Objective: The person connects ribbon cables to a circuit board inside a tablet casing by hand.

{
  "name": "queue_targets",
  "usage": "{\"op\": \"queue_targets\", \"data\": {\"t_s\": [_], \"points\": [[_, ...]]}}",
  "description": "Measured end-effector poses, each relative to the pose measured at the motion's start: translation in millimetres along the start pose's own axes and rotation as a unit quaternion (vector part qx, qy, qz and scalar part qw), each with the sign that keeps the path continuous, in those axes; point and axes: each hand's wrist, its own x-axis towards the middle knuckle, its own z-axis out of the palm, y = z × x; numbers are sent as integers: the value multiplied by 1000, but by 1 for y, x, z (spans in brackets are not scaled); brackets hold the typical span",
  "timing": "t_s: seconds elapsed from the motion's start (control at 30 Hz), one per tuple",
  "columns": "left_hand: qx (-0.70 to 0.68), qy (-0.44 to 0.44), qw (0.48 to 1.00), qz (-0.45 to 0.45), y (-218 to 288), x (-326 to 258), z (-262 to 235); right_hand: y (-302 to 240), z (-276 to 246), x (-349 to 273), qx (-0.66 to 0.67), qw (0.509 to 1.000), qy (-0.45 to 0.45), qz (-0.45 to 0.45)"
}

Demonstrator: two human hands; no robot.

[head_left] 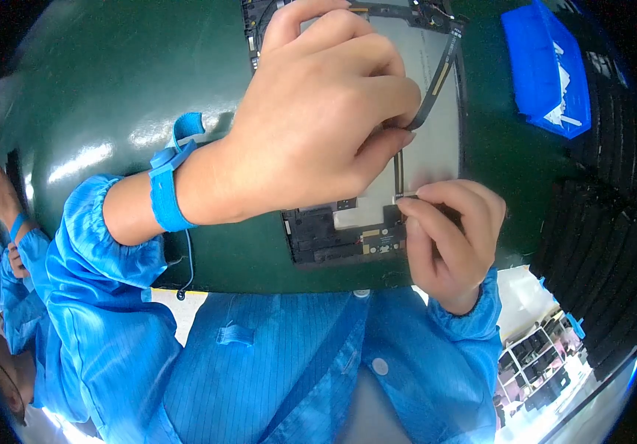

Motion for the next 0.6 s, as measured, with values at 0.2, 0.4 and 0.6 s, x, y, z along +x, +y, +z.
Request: {"op": "queue_targets", "data": {"t_s": [0.2, 0.4, 0.6], "points": [[-47, 136, 987, 67, -17, -31, 21, -1, 0, 1, 7, 1000, 3, -4], [130, 342, 872, 324, -55, -8, 55, 0, -1, 0, 2, 1000, -7, -16], [39, 155, 981, 109, -29, -9, 28, -1, -2, 1, -68, 995, -22, -68]]}}
